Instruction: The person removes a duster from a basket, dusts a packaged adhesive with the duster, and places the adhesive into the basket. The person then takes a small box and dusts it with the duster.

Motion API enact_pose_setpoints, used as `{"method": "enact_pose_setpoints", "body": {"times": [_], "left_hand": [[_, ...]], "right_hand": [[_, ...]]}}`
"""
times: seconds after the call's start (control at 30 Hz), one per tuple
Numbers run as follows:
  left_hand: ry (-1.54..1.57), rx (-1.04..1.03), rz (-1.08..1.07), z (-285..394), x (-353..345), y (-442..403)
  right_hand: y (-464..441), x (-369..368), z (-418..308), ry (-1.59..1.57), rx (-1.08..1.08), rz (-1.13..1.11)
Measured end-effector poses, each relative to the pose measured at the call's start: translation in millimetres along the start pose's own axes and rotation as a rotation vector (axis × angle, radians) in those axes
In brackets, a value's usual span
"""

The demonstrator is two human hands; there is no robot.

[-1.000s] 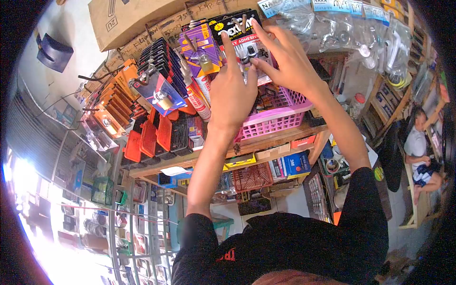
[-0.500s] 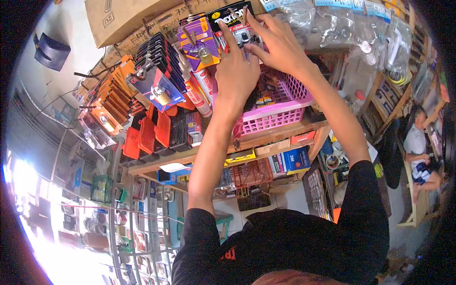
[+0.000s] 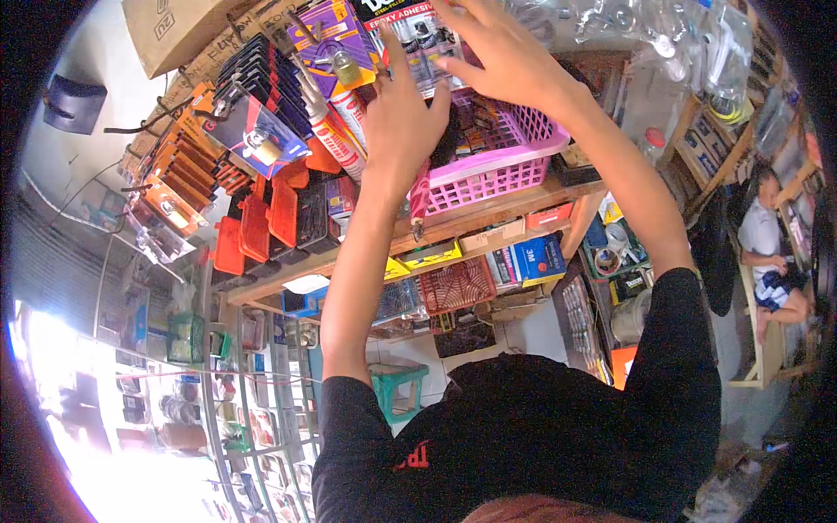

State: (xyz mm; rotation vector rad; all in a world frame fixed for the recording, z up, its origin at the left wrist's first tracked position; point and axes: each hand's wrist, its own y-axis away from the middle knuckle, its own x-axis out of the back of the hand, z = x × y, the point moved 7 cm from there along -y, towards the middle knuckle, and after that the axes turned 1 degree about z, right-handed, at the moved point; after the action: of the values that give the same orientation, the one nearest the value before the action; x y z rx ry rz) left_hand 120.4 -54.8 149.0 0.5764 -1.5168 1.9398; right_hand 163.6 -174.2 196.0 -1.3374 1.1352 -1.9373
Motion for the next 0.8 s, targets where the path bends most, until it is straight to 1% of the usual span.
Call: {"method": "enact_pose_setpoints", "body": {"times": [0.07,0.17,0.2,0.23,0.27,0.33,0.4,0.43,0.47,0.57,0.6,0.67,0.7,0.77,0.8], "left_hand": [[0.088,0.042,-0.098,-7.6,1.3,14.3],[0.106,0.070,-0.245,-17.8,2.4,40.9],[0.187,0.032,-0.215,-24.1,0.0,47.8],[0.268,-0.009,-0.189,-30.3,-2.4,54.8],[0.367,-0.001,-0.173,-34.1,-1.1,60.3],[0.541,0.099,-0.192,-44.6,-0.8,71.7],[0.497,0.125,-0.294,-50.9,0.1,76.1],[0.498,0.080,-0.300,-54.9,-5.5,77.4],[0.500,0.036,-0.307,-59.0,-11.0,79.1],[0.419,-0.134,-0.384,-65.3,-27.8,83.4],[0.419,-0.156,-0.352,-63.0,-26.6,84.8],[0.417,-0.205,-0.286,-54.2,-24.1,89.4],[0.320,-0.314,-0.202,-47.9,-19.7,90.2],[0.122,-0.525,-0.032,-35.6,-13.7,95.7],[0.091,-0.509,-0.003,-35.3,-15.4,98.8]], "right_hand": [[19.6,-11.2,2.8,-0.078,-0.016,0.089],[39.8,-5.1,-6.1,-0.259,-0.113,-0.041],[46.2,-4.1,-5.5,-0.309,-0.159,-0.005],[50.0,-11.4,-2.8,-0.328,-0.171,-0.116],[55.9,-17.7,0.2,-0.347,-0.183,-0.228],[67.3,-36.2,7.1,-0.349,-0.171,-0.427],[71.7,-55.9,17.3,-0.316,-0.233,-0.633],[73.8,-66.3,23.9,-0.297,-0.263,-0.736],[80.1,-85.6,35.5,-0.344,-0.261,-0.809],[107.4,-133.0,70.2,-0.272,-0.305,-1.133],[111.3,-141.5,75.8,-0.140,-0.302,-1.277],[118.9,-172.6,95.1,-0.123,-0.255,-1.308],[123.8,-187.8,103.6,-0.114,-0.231,-1.323],[129.8,-207.5,117.3,-0.073,-0.256,-1.352],[133.6,-220.8,124.3,-0.037,-0.248,-1.367]]}}
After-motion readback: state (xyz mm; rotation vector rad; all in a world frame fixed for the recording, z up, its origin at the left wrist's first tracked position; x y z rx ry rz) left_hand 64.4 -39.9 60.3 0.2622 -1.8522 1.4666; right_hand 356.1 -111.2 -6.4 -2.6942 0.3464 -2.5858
